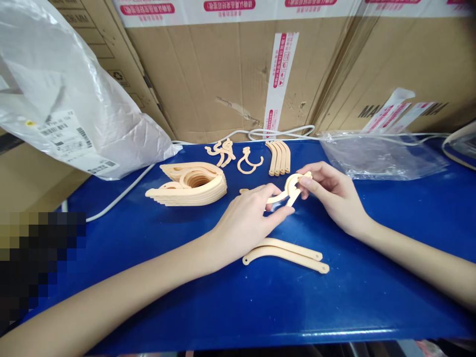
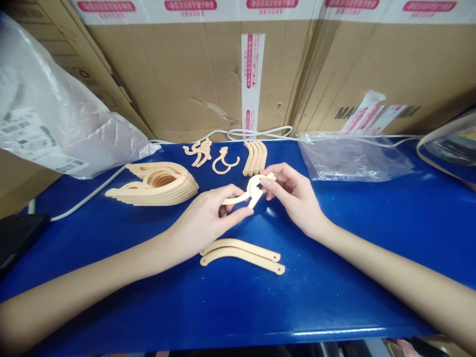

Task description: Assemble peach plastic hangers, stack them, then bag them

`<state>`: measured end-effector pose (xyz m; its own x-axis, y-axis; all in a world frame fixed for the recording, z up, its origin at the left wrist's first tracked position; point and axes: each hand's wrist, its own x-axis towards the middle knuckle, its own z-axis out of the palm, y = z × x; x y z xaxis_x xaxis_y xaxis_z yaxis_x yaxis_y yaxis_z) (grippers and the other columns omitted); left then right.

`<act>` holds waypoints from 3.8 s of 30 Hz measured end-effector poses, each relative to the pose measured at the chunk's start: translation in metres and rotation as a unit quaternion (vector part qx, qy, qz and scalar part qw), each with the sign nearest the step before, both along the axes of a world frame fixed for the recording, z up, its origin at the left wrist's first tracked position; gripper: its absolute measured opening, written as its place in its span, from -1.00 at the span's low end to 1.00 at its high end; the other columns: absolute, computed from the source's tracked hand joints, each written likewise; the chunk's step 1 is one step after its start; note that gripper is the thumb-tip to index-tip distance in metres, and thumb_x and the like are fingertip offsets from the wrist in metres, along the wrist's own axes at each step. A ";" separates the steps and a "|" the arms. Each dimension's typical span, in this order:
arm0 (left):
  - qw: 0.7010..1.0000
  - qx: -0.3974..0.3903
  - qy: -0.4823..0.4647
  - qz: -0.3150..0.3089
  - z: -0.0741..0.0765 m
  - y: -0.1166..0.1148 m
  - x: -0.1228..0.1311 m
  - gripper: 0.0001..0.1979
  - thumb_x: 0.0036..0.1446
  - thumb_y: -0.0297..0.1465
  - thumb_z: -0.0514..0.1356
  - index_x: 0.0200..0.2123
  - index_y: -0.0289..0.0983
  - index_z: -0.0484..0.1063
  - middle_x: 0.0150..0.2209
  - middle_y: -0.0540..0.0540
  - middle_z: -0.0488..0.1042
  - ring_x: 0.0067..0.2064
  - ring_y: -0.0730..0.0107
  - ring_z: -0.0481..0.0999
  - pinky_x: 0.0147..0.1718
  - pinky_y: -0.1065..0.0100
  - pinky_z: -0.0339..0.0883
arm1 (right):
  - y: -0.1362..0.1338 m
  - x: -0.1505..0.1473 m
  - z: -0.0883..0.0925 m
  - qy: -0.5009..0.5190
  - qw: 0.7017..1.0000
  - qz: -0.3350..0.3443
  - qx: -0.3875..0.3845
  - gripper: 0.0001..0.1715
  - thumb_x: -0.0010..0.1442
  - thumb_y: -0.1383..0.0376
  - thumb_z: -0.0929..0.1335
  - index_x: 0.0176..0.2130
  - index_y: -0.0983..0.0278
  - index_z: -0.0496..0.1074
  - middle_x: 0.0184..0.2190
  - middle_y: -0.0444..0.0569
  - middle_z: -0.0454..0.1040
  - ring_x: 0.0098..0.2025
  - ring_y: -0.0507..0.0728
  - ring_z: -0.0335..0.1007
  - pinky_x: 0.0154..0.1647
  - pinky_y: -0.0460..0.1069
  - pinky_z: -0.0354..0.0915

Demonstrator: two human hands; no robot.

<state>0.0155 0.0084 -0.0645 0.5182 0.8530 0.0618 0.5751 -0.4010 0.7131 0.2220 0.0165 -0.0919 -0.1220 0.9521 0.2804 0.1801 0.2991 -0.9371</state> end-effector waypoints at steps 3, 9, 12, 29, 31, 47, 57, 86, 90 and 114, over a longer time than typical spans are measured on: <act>0.998 0.010 0.051 0.019 0.003 -0.001 0.000 -0.74 0.16 -0.18 0.28 -0.35 -0.22 0.32 -0.51 0.12 0.33 -0.48 0.45 0.24 -0.48 0.38 -0.03 | -0.002 -0.001 0.000 -0.003 1.000 -0.009 0.019 -0.89 0.27 0.20 0.37 -0.21 0.18 0.38 -0.44 -0.18 0.48 -0.46 -0.01 0.37 -0.38 -0.07 0.32; 0.997 0.026 0.068 0.024 0.004 0.001 -0.001 -0.70 0.26 -0.19 0.17 -0.42 -0.23 0.23 -0.54 0.11 0.24 -0.47 0.44 0.23 -0.46 0.38 -0.07 | -0.006 -0.001 0.002 -0.039 0.996 -0.034 0.078 -0.91 0.25 0.21 0.38 -0.22 0.13 0.37 -0.31 -0.12 0.49 -0.32 0.06 0.45 -0.23 0.01 0.40; 0.997 0.025 0.065 0.013 0.004 0.002 -0.002 -0.67 0.28 -0.17 0.14 -0.45 -0.23 0.19 -0.55 0.11 0.22 -0.48 0.44 0.21 -0.47 0.38 -0.07 | -0.005 0.000 0.003 -0.063 0.992 -0.041 0.103 -0.89 0.23 0.18 0.39 -0.25 0.13 0.39 -0.14 -0.06 0.45 -0.18 0.12 0.45 -0.11 0.07 0.39; 0.999 -0.038 -0.020 -0.002 0.003 0.002 -0.004 -0.66 0.41 -0.31 -0.10 -0.39 -0.26 0.30 -0.43 0.03 0.42 -0.34 0.41 0.39 -0.34 0.35 0.17 | 0.006 0.004 0.002 0.107 0.978 0.055 -0.170 -0.85 0.12 0.17 0.47 -0.35 0.21 0.54 -0.19 -0.06 0.56 -0.18 0.06 0.42 -0.08 -0.03 0.32; 0.991 -0.110 -0.080 -0.014 0.000 0.005 -0.003 -0.69 0.39 -0.30 -0.05 -0.38 -0.27 0.32 -0.42 0.04 0.47 -0.40 0.48 0.38 -0.37 0.38 0.17 | 0.006 0.003 0.003 0.118 0.975 0.064 -0.177 -0.85 0.14 0.17 0.46 -0.34 0.21 0.55 -0.09 -0.04 0.55 -0.09 0.09 0.43 0.00 0.00 0.30; 0.995 -0.093 -0.023 -0.034 0.006 -0.001 -0.003 -0.65 0.38 -0.29 -0.06 -0.24 -0.25 0.49 -0.48 0.03 0.40 -0.39 0.41 0.40 -0.36 0.36 0.21 | 0.005 0.001 0.000 0.033 0.996 0.009 -0.085 -0.76 0.05 0.15 0.51 -0.40 0.20 0.43 -0.36 -0.13 0.52 -0.34 0.04 0.39 -0.25 -0.03 0.35; 0.995 -0.043 0.073 -0.055 0.006 0.005 -0.006 -0.66 0.35 -0.29 0.01 -0.35 -0.22 0.52 -0.54 0.08 0.48 -0.52 0.46 0.39 -0.47 0.39 0.09 | 0.004 0.009 0.013 -0.189 0.977 0.087 0.041 -0.75 0.19 0.12 0.41 -0.14 0.14 0.54 -0.25 -0.05 0.55 -0.27 0.12 0.45 -0.21 0.04 0.35; 0.891 0.368 0.251 -0.093 -0.018 0.009 -0.009 -0.81 0.30 -0.53 0.12 -0.11 -0.31 0.52 -0.18 -0.08 0.62 -0.12 0.16 0.41 -0.26 0.19 0.06 | 0.022 0.025 -0.002 -0.312 0.944 0.077 0.074 -0.71 0.26 0.10 0.33 -0.15 0.14 0.59 -0.19 -0.01 0.50 -0.23 0.14 0.47 -0.17 0.06 0.32; 0.883 0.382 0.254 -0.095 -0.018 0.006 -0.009 -0.83 0.27 -0.52 0.17 -0.13 -0.32 0.54 -0.20 -0.06 0.62 -0.15 0.19 0.43 -0.28 0.20 0.07 | 0.023 0.027 -0.002 -0.306 0.945 0.092 0.066 -0.70 0.26 0.11 0.33 -0.13 0.17 0.57 -0.18 -0.01 0.49 -0.21 0.13 0.47 -0.15 0.06 0.33; 0.884 0.311 0.327 -0.125 0.000 -0.007 0.001 -0.71 0.35 -0.36 0.07 -0.11 -0.37 0.55 -0.14 -0.17 0.59 -0.11 0.10 0.42 -0.21 0.17 0.16 | 0.028 0.046 0.015 -0.335 0.918 0.212 0.025 -0.56 0.23 0.07 0.36 0.04 0.21 0.45 -0.05 0.06 0.44 -0.24 0.09 0.37 -0.20 0.04 0.35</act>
<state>0.0170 0.0015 -0.0646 0.7835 0.6140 0.0955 0.6212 -0.7708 -0.1413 0.2679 0.0442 -0.0765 -0.6400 0.7668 0.0496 0.5679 0.5156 -0.6416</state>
